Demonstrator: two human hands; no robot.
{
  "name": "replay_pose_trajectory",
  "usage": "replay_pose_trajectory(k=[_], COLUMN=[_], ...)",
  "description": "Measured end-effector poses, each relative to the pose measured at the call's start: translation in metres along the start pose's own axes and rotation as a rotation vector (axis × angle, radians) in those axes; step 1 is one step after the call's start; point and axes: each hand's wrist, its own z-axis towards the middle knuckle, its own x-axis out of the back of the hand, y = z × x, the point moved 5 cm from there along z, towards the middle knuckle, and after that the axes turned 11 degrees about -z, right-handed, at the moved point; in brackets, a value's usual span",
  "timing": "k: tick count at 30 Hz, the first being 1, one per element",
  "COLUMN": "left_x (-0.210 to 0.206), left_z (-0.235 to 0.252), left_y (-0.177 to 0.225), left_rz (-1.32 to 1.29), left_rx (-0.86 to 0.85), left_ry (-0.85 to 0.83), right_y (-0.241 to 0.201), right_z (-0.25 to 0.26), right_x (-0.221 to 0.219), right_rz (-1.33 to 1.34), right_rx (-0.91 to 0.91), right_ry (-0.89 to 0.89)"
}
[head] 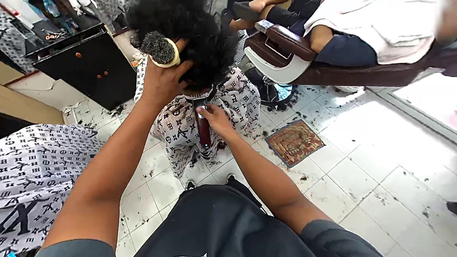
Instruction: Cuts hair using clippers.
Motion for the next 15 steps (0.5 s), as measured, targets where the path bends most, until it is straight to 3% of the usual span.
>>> replay_pose_trajectory(k=[4,8,12,15], left_x=[0.001,-0.002,-0.001,0.0], left_z=[0.002,0.004,0.007,0.01], left_y=[-0.004,-0.009,-0.01,-0.008], left_rz=[-0.053,-0.072,-0.092,-0.091], left_rx=[-0.04,-0.061,-0.077,-0.068], left_ry=[-0.002,-0.014,-0.029,-0.048], right_y=[-0.005,-0.009,-0.009,-0.015], right_z=[0.006,0.006,0.005,0.006], right_x=[-0.017,-0.03,-0.035,-0.039], right_rz=[0.024,0.077,0.092,0.116], right_rx=[-0.075,-0.012,-0.089,-0.009], right_ry=[0.12,0.247,0.277,0.326])
